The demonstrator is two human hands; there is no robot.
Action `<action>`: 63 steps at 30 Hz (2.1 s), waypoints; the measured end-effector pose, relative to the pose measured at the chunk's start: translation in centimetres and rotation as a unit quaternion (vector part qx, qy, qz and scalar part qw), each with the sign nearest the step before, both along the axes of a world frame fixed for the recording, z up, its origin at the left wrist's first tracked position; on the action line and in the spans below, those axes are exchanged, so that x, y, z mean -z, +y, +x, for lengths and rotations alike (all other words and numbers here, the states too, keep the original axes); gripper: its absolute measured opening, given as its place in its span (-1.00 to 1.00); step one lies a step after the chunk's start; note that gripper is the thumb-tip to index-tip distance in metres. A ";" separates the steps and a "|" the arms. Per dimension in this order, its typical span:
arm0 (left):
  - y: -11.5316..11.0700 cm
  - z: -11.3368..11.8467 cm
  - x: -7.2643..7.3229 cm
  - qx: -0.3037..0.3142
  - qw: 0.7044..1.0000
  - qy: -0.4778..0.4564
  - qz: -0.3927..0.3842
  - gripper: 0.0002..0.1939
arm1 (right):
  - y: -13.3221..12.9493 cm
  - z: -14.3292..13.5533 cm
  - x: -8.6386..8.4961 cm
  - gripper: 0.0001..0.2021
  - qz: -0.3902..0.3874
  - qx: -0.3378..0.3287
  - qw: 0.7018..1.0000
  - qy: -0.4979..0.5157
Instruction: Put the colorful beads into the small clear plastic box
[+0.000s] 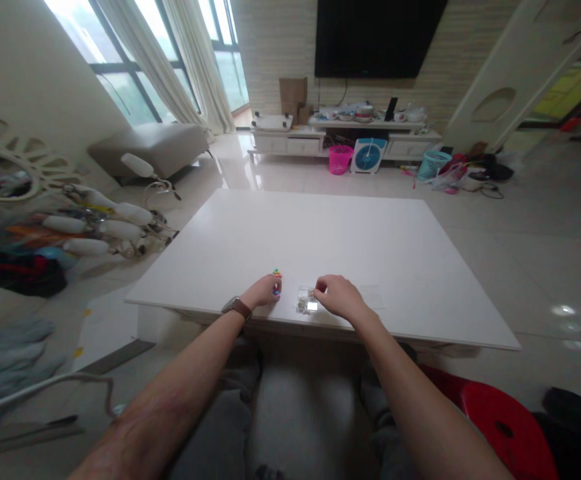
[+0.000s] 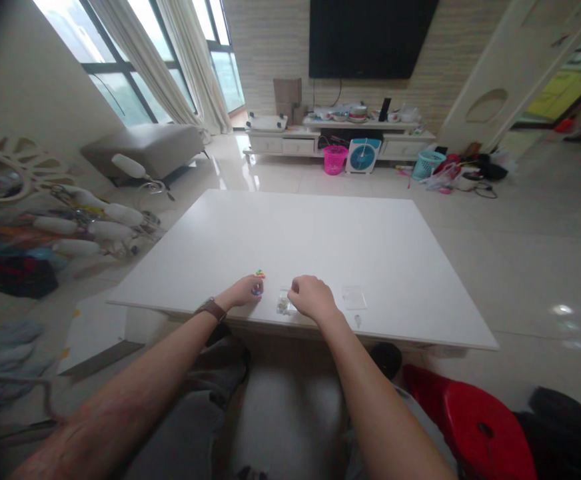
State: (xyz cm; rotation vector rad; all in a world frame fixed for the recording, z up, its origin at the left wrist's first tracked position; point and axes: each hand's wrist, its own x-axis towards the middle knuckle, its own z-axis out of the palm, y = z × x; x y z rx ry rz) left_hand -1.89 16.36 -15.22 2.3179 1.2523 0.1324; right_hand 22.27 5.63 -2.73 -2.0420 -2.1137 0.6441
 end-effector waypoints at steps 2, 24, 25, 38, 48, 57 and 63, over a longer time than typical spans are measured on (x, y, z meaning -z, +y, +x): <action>0.1 0.0 0.1 -0.003 1.000 0.006 0.002 -0.89 | 0.0 0.0 0.0 -0.76 -0.002 -0.003 1.000 -0.002; -1.0 1.8 -2.8 0.015 0.999 -0.045 0.021 -0.91 | 0.2 -0.6 0.4 -0.76 -0.016 -0.030 0.999 -0.013; -1.1 2.0 -2.9 0.017 0.998 -0.054 0.022 -0.91 | 0.2 -0.6 0.5 -0.76 -0.016 -0.030 0.999 -0.014; -1.0 3.0 -3.0 -0.012 0.999 -0.035 -0.021 -0.88 | 0.6 -1.9 2.0 -0.74 -0.037 -0.057 0.997 -0.030; -1.9 4.3 -5.8 0.039 0.975 -0.202 -0.078 -0.92 | 1.3 -1.5 3.1 -0.82 -0.019 -0.022 0.999 0.039; -2.4 4.5 -7.4 0.067 0.969 -0.238 0.004 -0.93 | 2.5 -2.2 4.8 -0.89 -0.024 0.088 0.965 0.247; -2.6 4.0 -7.2 0.054 0.968 -0.246 0.014 -0.91 | 3.1 -2.3 6.2 -0.91 -0.032 0.112 0.940 0.322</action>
